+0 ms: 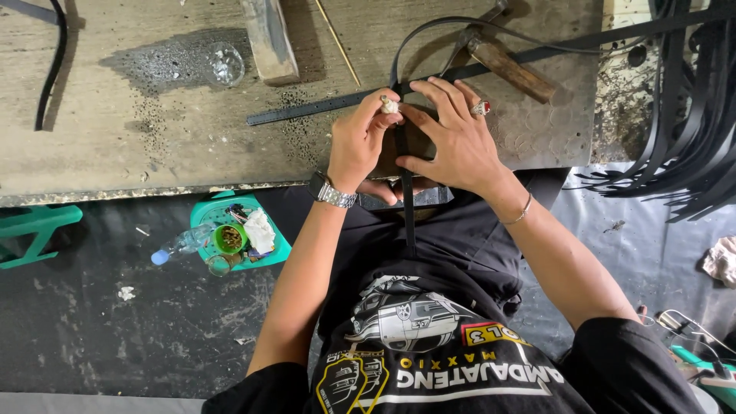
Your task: Applying edge paint to leather straps and hammering them flat on a workbench
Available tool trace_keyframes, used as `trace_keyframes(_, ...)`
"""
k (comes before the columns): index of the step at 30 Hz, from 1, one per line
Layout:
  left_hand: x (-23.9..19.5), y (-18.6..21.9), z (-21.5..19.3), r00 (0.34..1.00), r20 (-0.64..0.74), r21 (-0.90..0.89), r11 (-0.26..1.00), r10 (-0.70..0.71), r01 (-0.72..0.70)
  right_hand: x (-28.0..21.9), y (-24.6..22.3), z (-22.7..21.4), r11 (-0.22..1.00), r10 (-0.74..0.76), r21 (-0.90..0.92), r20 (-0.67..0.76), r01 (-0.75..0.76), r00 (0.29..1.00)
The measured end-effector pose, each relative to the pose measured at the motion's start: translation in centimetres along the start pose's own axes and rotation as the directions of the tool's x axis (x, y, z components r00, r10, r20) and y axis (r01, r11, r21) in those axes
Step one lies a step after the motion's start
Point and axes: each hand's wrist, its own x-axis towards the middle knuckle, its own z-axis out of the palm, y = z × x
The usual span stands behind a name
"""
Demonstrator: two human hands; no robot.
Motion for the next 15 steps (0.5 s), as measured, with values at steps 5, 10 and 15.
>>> trace_keyframes(5,-0.7,-0.7,1.6,0.987,-0.154,-0.013,0.998,0.054,-0.056,-0.3,2.3,2.3,0.967,-0.099,0.192,-0.312,0.165,0.945)
trace_keyframes(10,-1.2,-1.5,2.3,0.978,-0.189,0.009,0.996,0.088,-0.088,-1.9,6.2,-0.8,0.932,0.123,-0.275,-0.369,-0.234,0.921)
trace_keyframes(15,-1.2,-1.5,2.5,0.977,-0.183,0.033,0.994,0.106,-0.101,-3.6,10.6,0.1,0.755,0.061,-0.609,-0.305,-0.243,0.950)
